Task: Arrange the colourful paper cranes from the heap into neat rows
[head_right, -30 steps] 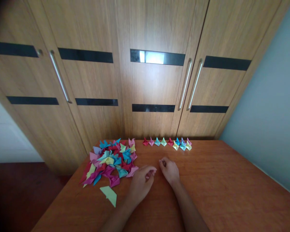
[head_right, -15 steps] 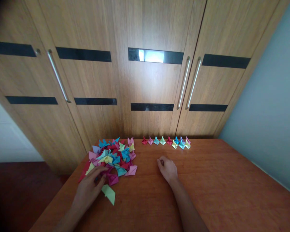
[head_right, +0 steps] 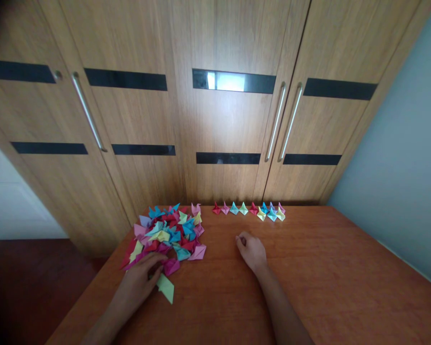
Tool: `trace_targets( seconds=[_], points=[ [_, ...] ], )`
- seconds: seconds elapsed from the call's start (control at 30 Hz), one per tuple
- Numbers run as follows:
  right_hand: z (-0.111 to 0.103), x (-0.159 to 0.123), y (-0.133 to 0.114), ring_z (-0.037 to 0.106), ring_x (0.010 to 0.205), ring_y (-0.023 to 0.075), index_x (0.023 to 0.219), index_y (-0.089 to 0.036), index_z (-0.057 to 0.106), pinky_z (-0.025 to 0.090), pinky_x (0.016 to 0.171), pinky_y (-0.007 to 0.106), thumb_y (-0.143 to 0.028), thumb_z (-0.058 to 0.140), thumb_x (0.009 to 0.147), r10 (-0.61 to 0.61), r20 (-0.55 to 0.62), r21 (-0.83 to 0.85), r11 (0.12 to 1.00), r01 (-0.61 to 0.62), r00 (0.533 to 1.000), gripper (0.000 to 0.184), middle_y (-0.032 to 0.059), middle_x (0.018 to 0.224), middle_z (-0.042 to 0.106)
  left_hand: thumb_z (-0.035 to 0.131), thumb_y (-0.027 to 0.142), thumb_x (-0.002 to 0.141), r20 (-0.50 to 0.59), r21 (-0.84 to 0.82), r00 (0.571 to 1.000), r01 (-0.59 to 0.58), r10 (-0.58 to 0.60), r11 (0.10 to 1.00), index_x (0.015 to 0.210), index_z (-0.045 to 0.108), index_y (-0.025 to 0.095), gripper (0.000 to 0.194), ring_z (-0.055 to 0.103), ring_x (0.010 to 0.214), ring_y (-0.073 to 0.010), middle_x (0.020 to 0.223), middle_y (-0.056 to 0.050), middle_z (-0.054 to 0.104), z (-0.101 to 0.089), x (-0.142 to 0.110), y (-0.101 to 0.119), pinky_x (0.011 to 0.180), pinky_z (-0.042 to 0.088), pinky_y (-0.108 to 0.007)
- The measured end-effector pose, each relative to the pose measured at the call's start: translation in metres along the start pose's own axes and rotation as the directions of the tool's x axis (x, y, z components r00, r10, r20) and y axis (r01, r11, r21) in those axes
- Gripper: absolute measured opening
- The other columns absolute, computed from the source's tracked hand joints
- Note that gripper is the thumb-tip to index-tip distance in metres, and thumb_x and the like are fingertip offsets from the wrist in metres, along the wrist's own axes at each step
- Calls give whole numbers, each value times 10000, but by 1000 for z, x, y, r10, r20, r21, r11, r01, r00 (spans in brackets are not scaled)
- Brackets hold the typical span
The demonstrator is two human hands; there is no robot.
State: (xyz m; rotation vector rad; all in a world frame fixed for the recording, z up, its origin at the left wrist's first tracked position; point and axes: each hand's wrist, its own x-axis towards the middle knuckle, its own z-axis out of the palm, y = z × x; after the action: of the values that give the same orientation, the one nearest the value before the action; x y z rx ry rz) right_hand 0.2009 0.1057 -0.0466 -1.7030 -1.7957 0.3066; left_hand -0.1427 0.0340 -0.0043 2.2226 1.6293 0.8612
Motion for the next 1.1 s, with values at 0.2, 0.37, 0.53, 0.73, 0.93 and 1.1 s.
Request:
trace_targets(
  seconds=[0.2,0.37,0.53,0.73,0.93,1.1],
  points=[
    [-2,-1,-2,523,543,131,679,-225,574,325,524,222,-362,456,839,-3,4,5,1000,3,1000,242,-23,574,562,481,271,824,-4,-29,1000,12,-13,999,918,661,240,205,638,871,-215,954,-40,687,1,1,-5,771,505,-334],
    [-4,0,-5,536,564,139,689,-225,591,331,529,225,-361,453,840,15,17,10,1000,-15,1000,246,-9,598,589,527,344,808,-141,-78,989,39,-50,996,957,661,256,219,644,869,-204,970,-21,695,0,1,-7,759,521,-321],
    [-4,1,-5,544,580,139,692,-225,592,331,544,226,-352,460,839,16,25,1,1000,-16,1000,235,-10,612,601,536,394,810,-282,-186,954,51,-103,981,961,665,226,261,642,835,-190,952,-27,690,-6,7,20,725,523,-294],
    [-4,4,-1,559,586,138,691,-221,603,357,562,221,-358,467,833,16,55,88,996,-21,998,240,-9,614,615,537,340,819,-325,-297,945,-79,-23,951,924,662,216,205,605,684,-146,840,-12,668,-7,46,90,620,491,-249],
    [-6,8,4,517,545,134,625,-200,548,369,543,226,-433,435,833,64,43,440,895,-76,997,332,-9,555,555,529,173,797,-231,-392,969,-171,83,904,918,656,216,181,598,731,-132,855,6,671,46,92,143,662,464,-226],
    [-20,10,11,311,428,86,721,-193,537,224,409,209,-511,431,829,243,44,793,581,-182,969,352,-55,530,389,503,86,770,-183,-343,981,-120,59,932,907,640,203,226,594,775,-137,907,-12,665,108,104,148,728,447,-242]
  ],
)
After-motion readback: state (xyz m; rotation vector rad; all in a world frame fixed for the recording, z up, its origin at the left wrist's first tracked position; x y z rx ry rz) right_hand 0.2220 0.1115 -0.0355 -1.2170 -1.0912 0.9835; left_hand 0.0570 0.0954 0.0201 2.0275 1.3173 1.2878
